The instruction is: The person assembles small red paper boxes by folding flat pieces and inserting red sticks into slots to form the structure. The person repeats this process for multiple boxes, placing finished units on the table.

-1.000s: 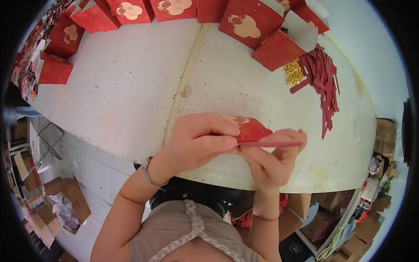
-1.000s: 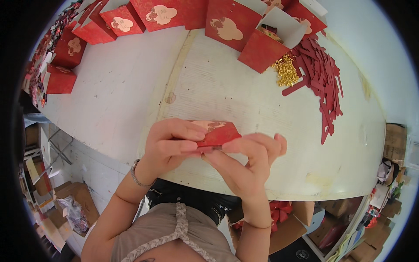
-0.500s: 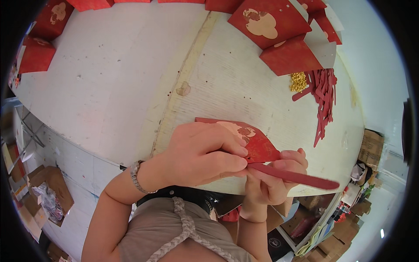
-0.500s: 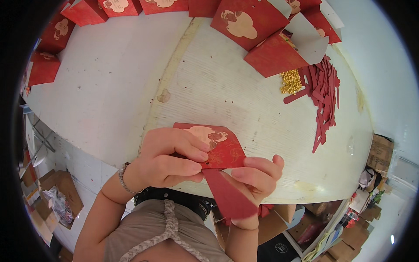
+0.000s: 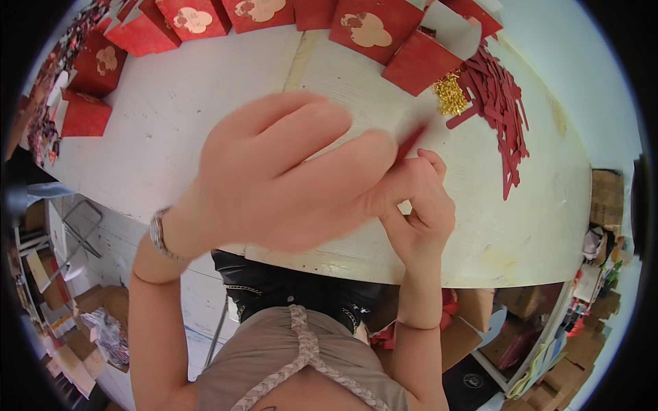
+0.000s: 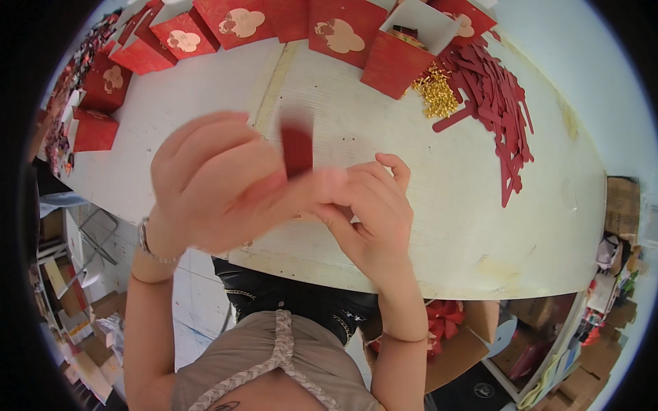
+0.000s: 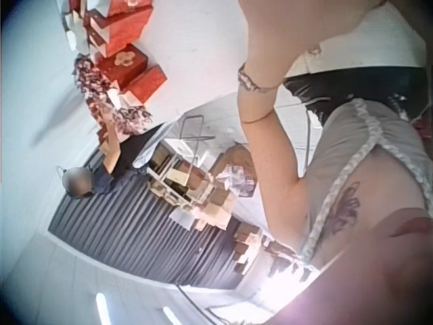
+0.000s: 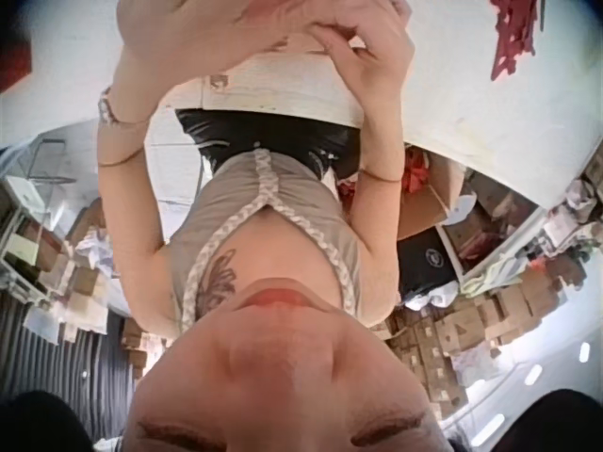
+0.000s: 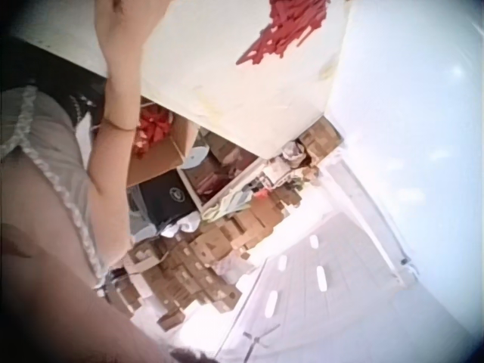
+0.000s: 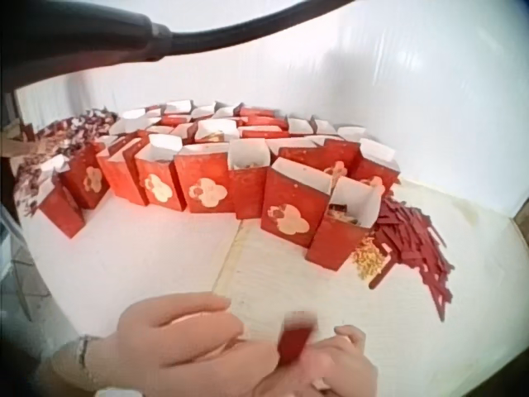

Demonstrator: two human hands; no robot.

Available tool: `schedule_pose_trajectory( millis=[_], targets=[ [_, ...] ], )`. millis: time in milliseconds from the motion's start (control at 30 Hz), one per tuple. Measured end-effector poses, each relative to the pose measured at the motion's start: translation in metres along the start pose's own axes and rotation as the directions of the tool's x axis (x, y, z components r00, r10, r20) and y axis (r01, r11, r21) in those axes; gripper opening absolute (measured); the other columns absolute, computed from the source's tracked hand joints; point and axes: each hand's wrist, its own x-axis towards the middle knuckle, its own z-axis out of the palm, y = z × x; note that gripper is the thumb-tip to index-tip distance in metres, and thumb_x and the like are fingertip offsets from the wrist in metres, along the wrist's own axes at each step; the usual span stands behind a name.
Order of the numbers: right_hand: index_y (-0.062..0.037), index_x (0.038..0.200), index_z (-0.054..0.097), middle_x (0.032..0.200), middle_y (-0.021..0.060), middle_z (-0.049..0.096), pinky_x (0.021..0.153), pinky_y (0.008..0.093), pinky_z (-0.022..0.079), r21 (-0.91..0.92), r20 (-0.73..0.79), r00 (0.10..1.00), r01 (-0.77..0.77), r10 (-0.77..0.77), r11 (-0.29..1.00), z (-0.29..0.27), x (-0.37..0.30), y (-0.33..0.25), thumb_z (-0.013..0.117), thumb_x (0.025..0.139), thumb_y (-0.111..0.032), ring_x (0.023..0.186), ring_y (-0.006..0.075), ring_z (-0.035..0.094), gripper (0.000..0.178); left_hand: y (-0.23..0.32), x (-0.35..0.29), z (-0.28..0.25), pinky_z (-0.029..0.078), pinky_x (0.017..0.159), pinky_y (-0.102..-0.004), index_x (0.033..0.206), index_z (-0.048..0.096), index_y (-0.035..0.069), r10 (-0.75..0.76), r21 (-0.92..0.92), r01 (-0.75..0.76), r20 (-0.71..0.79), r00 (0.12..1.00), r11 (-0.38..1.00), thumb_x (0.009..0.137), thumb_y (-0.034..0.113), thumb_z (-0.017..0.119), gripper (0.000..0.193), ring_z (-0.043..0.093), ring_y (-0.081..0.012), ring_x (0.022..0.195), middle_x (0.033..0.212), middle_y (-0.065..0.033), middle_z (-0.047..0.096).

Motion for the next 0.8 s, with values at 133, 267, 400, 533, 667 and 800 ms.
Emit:
schedule_pose_trajectory(
  millis=[133,267,400,533,667,800],
  targets=[
    [-0.0127,0.076,0.063,0.079,-0.0027,0.066,0.092,0.0375,0.032,0.006,0.033,0.997,0.066,-0.066,0.998,-0.004,-0.004,0.006,0.079,0.067,-0.012,0.075,0.0151,0.059,0.018,-0.015,0.014,0.015,0.049,0.056,-0.0265,0.09,0.073,0.012,-0.032,0.034,0.026,0.201,0.979,0.999,0.062,0.003,0.074,0.029,0.059,-0.019,0.068,0.081,-0.0014,0.06],
    [-0.0153,0.076,0.063,0.081,-0.0053,0.065,0.093,0.0397,0.029,0.004,-0.025,0.991,0.129,-0.129,0.992,-0.001,-0.009,0.004,0.078,0.066,-0.012,0.078,0.0117,0.059,0.019,0.005,0.008,0.001,0.054,0.062,-0.0245,0.091,0.071,0.001,-0.5,-0.299,0.695,0.518,0.693,0.654,0.072,-0.009,0.063,0.023,0.066,-0.0168,0.071,0.08,-0.0086,0.068],
    [-0.015,0.075,0.063,0.081,-0.006,0.065,0.094,0.0407,0.028,0.025,-0.082,0.985,0.154,-0.152,0.988,0.004,-0.015,0.005,0.077,0.065,-0.011,0.08,0.0101,0.06,0.018,0.019,0.007,-0.006,0.057,0.066,-0.0255,0.089,0.068,-0.004,-0.694,-0.33,0.944,0.676,0.246,0.013,0.078,-0.01,0.059,0.016,0.067,-0.016,0.074,0.082,-0.0112,0.069],
    [-0.0149,0.074,0.062,0.081,-0.006,0.064,0.095,0.0406,0.026,0.035,-0.128,0.985,0.121,-0.116,0.992,0.003,-0.017,0.006,0.077,0.065,-0.01,0.079,0.0101,0.06,0.018,0.027,0.006,-0.003,0.058,0.066,-0.028,0.09,0.062,-0.006,-0.722,-0.367,0.929,0.655,0.22,-0.05,0.084,-0.007,0.055,0.009,0.068,-0.0184,0.076,0.085,-0.0159,0.069],
    [-0.0147,0.074,0.062,0.08,-0.0058,0.064,0.095,0.0404,0.025,0.041,-0.123,0.987,0.109,-0.103,0.993,0.003,-0.017,0.005,0.076,0.065,-0.011,0.078,0.0101,0.06,0.016,0.029,-0.004,-0.004,0.056,0.071,-0.0293,0.093,0.054,-0.003,-0.683,-0.433,0.893,0.614,0.394,0.126,0.091,0.002,0.055,0.006,0.068,-0.0195,0.078,0.087,-0.0175,0.068],
    [-0.0143,0.075,0.063,0.08,-0.0058,0.063,0.096,0.0404,0.025,0.035,-0.121,0.988,0.106,-0.101,0.994,0.004,-0.017,0.005,0.075,0.066,-0.014,0.078,0.0101,0.06,0.015,0.026,-0.015,-0.002,0.056,0.072,-0.03,0.092,0.053,-0.001,-0.636,-0.483,0.848,0.589,0.498,0.216,0.093,0.012,0.057,0.014,0.068,-0.0206,0.078,0.085,-0.0168,0.068]
  ],
)
